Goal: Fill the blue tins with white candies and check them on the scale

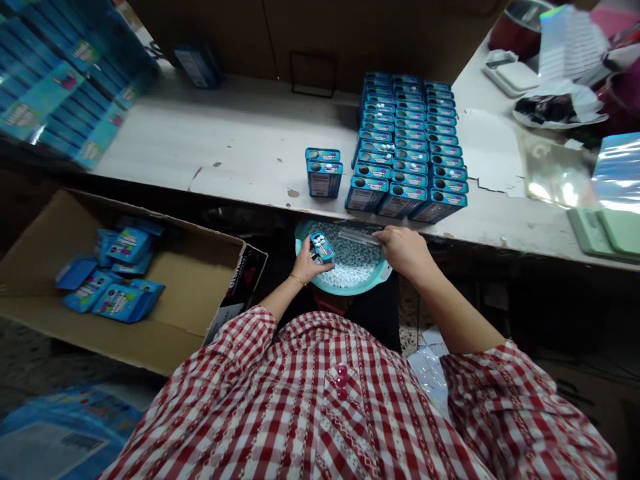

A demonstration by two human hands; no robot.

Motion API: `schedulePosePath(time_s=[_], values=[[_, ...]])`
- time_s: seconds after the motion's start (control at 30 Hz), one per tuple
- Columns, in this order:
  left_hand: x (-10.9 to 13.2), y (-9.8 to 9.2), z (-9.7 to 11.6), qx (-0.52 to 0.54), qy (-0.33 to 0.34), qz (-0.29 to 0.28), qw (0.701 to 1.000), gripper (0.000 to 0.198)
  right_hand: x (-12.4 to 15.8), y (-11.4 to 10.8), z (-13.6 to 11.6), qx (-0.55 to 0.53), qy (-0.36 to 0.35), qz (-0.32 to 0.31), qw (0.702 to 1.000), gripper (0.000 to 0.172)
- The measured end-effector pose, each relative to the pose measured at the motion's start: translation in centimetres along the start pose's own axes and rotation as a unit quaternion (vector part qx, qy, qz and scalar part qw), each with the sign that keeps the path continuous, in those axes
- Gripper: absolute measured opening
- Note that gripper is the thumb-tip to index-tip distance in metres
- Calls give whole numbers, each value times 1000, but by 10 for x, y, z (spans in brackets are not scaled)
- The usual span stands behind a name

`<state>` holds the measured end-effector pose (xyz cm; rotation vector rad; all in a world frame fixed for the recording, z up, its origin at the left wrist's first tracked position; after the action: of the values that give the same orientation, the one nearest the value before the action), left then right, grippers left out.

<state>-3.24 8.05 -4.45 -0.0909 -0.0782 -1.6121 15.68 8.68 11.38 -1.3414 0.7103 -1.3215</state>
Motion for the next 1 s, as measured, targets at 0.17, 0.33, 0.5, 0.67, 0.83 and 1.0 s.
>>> schedulePosePath(time_s=[0.17, 0.33, 0.5, 0.67, 0.83, 1.0], values=[[4, -13, 37, -53, 48, 30, 997, 102, 2, 14, 13, -63, 23, 17, 998, 36], [-12, -32, 99, -111, 127, 100, 981, 100, 8, 38, 31, -146, 42, 46, 987, 33], [-68, -34, 126, -156, 145, 158, 964, 106, 16, 72, 38, -218, 49, 53, 973, 32], [-85, -30, 133, -248, 143, 163, 944, 101, 26, 88, 40, -249, 46, 45, 966, 33], [-93, -13, 175, -440, 189, 63, 876, 114, 30, 92, 46, -283, 40, 46, 957, 34], [-125, 28, 169, -549, 177, -148, 803, 104, 26, 98, 45, -321, 33, 46, 945, 35]])
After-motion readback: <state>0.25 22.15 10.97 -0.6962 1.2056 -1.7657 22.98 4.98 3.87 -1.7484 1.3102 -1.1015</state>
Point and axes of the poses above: each hand's wrist, its own x-axis away from the middle knuckle, its own y-axis out of the palm, z = x × y, the point moved 10 cm from there along -x, towards the middle knuckle, and after that the axes turned 11 degrees about x, right-handed, at the moved point
